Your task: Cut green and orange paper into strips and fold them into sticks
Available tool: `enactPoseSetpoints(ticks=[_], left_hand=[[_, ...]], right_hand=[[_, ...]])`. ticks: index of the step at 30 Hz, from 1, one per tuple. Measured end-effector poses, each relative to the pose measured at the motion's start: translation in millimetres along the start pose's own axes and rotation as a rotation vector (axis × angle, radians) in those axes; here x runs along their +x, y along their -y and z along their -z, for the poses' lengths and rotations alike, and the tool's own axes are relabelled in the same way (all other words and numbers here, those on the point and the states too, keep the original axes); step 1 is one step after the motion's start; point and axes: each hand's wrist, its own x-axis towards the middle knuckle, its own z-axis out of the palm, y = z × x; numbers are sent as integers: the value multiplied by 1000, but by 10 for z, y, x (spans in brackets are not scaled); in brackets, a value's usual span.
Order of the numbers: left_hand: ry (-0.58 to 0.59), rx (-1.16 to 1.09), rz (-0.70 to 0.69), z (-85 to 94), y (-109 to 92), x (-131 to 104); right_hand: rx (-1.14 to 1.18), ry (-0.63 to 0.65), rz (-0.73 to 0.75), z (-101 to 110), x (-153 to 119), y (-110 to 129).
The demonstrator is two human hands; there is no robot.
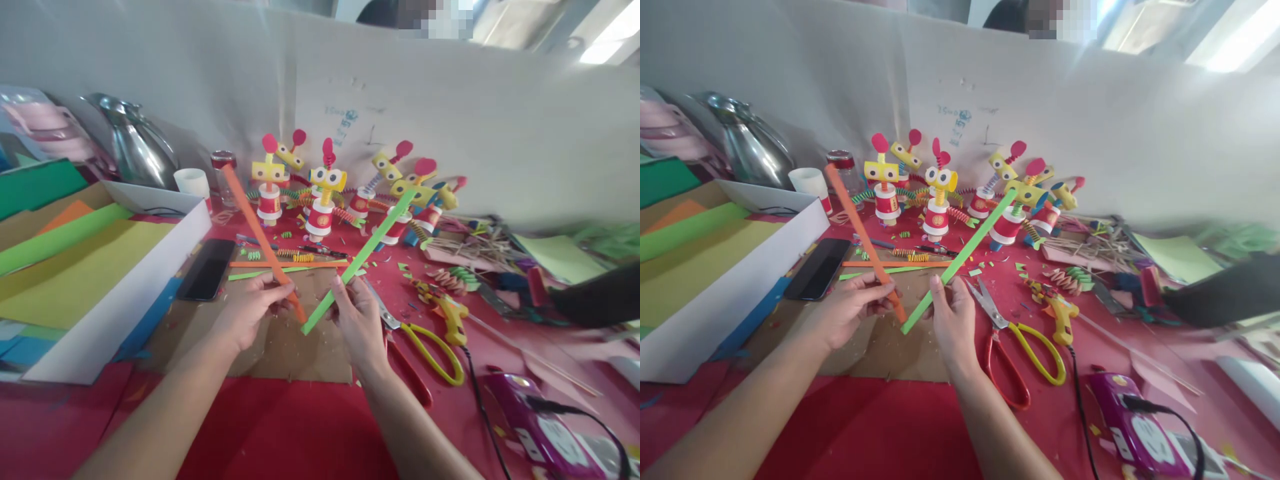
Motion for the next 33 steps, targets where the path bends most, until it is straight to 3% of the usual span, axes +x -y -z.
enactPoseSetpoints(ticks=[6,15,18,23,30,33], left_hand=[[-6,-158,-37,7,22,34],[49,-204,47,-75,68,17],[77,-174,45,-97,64,-31],[26,-100,16,-122,72,-66],[-35,-145,-103,-130,112,-18],[-44,-115,-139,-146,144,-25]], right_hand=[[102,-54,63,65,63,89],[144,29,46,57,93,-8],[111,30,63,49,88,-15],[113,39,79,44,85,-2],[18,231,97,14,14,66],[-60,232,129,1,-11,90]])
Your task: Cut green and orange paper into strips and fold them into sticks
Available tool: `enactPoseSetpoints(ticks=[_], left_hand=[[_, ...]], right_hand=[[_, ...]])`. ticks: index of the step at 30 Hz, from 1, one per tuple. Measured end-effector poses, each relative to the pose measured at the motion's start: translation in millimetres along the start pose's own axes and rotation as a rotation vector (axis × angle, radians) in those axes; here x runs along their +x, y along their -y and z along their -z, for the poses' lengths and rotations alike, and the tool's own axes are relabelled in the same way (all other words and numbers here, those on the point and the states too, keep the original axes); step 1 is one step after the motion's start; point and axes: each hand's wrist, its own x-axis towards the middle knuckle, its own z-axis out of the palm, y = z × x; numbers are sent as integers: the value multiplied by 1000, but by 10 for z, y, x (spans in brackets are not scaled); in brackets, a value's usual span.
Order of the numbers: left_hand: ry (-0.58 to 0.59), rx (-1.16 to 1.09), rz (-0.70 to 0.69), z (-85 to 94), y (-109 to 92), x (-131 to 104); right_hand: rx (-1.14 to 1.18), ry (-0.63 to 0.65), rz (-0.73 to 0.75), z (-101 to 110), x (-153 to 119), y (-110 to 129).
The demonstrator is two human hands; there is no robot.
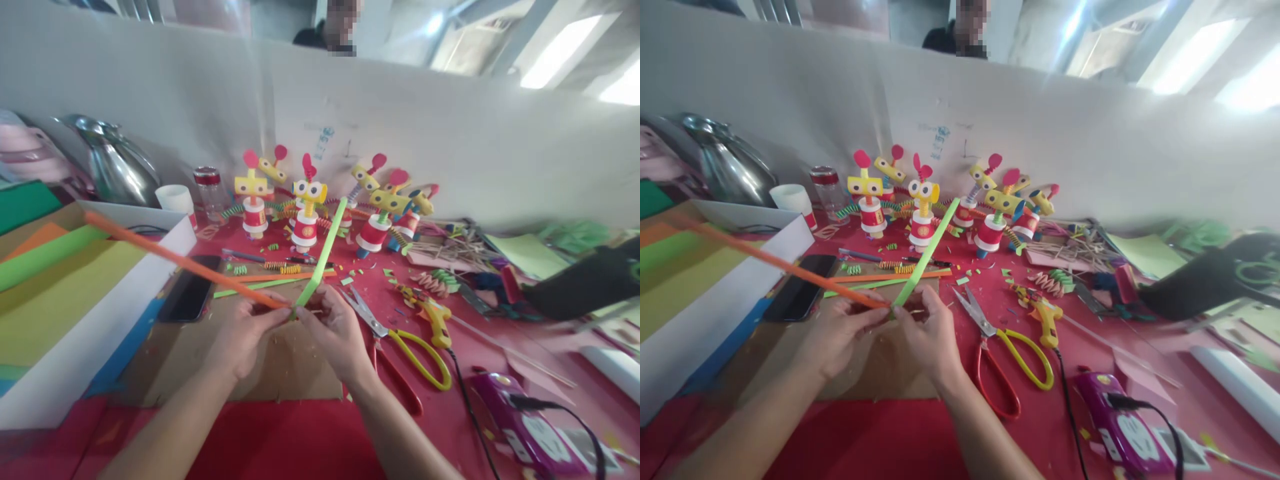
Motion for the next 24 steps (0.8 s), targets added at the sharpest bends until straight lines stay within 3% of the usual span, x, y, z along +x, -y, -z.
enactPoseSetpoints(ticks=[7,11,14,18,21,24], left_hand=[[-52,25,-128,-47,98,-29],[-22,-58,-40,-102,63,-82],[-83,-145,20,-139,36,-163],[-199,-441,149,-104,92,-269],[-277,-536,249,-26,161,-343],[-270,-537,284,35,207,-409]], right_hand=[[-18,-10,75,-13,5,-36],[-117,-50,135,-15,3,-25],[-317,-48,230,5,-23,27],[-590,-55,463,68,-112,22],[-561,-92,508,134,-210,-76],[-394,-256,430,189,-289,-186]])
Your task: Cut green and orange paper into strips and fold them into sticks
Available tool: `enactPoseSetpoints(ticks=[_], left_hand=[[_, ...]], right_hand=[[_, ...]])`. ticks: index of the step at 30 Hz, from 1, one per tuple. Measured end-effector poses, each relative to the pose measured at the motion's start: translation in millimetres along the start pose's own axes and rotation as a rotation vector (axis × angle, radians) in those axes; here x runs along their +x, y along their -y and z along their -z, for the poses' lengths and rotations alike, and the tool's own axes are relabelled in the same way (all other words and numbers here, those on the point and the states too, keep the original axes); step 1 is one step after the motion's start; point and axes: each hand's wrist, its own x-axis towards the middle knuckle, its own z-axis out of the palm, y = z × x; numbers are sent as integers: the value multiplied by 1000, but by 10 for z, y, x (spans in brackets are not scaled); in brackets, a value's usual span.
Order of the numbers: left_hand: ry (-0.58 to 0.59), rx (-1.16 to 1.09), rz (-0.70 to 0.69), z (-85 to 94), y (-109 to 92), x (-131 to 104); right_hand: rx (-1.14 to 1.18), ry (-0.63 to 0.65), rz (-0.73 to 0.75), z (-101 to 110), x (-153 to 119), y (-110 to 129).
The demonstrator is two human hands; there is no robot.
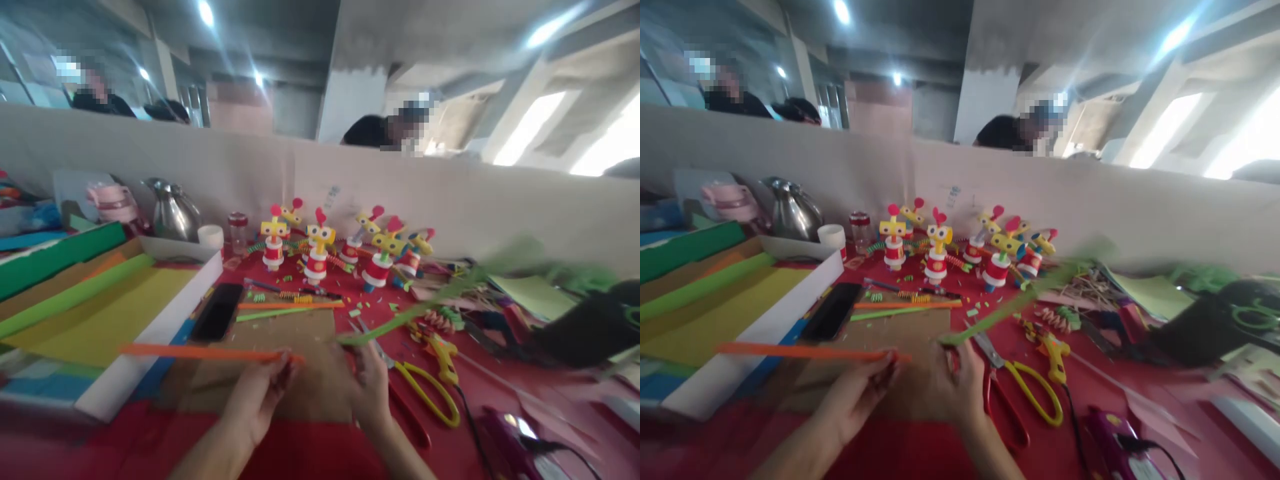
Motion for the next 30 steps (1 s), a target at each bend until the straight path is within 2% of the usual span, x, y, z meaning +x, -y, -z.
enactPoseSetpoints(ticks=[2,6,10,17,19,22,24,26,28,30], left_hand=[[-17,3,31,32,6,-5],[-42,22,72,31,-1,30],[-31,33,71,-47,9,66],[-67,22,85,-168,118,-14],[-68,22,85,-160,137,-81],[-41,50,49,-122,166,-173],[-7,119,-13,-97,181,-185],[19,233,-104,-84,182,-137],[33,339,-192,-87,166,-46],[60,392,-223,-95,144,48]], right_hand=[[6,-76,7,10,-33,-48],[-43,49,91,6,-7,-122],[-79,119,28,17,42,-198],[-524,419,92,120,105,-199],[-587,480,70,97,114,-184],[-595,528,-46,14,125,-194],[-623,535,-96,-32,132,-207],[-620,474,-81,-47,133,-206],[-499,410,-56,-40,120,-192],[-299,412,-86,-34,93,-177]])
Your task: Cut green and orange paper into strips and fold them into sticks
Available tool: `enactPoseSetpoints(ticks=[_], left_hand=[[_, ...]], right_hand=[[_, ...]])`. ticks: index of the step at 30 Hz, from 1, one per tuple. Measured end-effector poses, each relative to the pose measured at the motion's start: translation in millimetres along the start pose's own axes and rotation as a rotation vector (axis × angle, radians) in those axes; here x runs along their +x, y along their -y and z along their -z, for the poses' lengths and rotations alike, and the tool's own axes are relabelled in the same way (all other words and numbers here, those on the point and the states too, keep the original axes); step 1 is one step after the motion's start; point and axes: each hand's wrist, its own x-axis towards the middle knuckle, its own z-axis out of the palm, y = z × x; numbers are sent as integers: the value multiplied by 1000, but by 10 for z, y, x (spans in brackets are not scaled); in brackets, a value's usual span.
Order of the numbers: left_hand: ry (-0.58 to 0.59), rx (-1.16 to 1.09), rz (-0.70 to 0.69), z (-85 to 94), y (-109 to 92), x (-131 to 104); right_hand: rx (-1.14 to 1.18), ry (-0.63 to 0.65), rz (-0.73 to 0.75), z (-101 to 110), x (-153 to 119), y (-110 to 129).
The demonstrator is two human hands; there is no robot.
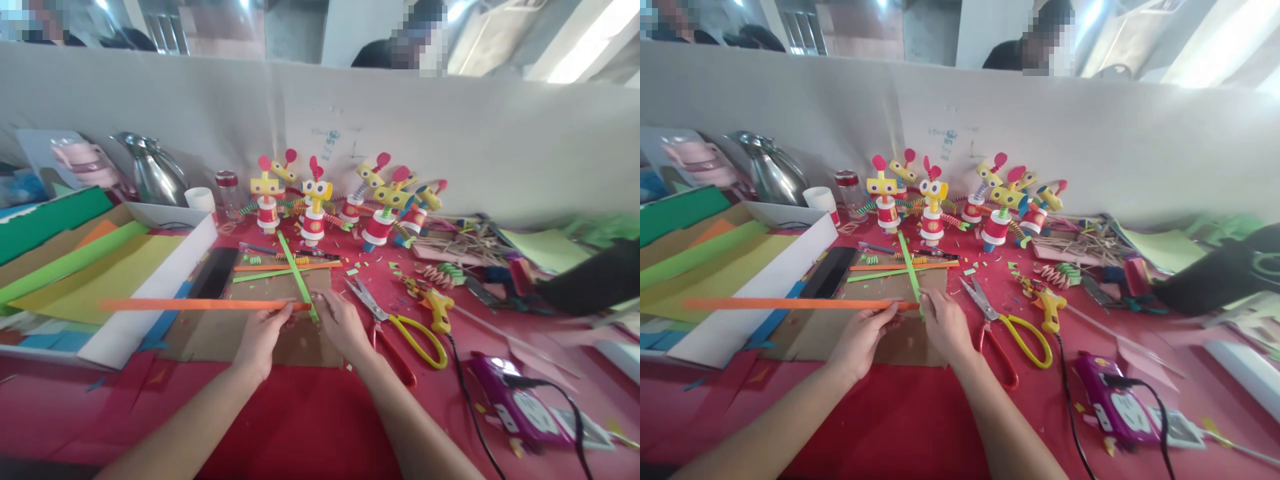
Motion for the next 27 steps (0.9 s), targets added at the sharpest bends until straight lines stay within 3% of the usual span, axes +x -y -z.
enactPoseSetpoints(ticks=[3,6,13,16,19,21,24,27], left_hand=[[31,-6,15,35,-19,69],[-40,-23,-17,166,-113,40],[-314,-111,-257,859,-693,-30],[-331,-126,-301,1058,-872,-52],[-312,-202,-373,1118,-970,-68],[-292,-267,-424,1129,-1020,-52],[-311,-244,-484,1178,-1086,1],[-429,-57,-541,1234,-1095,-7]], right_hand=[[185,93,-76,-28,-35,4],[171,161,-180,-45,-46,1],[177,254,-259,-8,-44,5],[284,295,-298,-39,-46,-23],[380,287,-320,-78,-69,-50],[320,194,-196,-79,-103,-54],[71,61,186,-30,-167,-35],[-206,70,445,15,-207,0]])
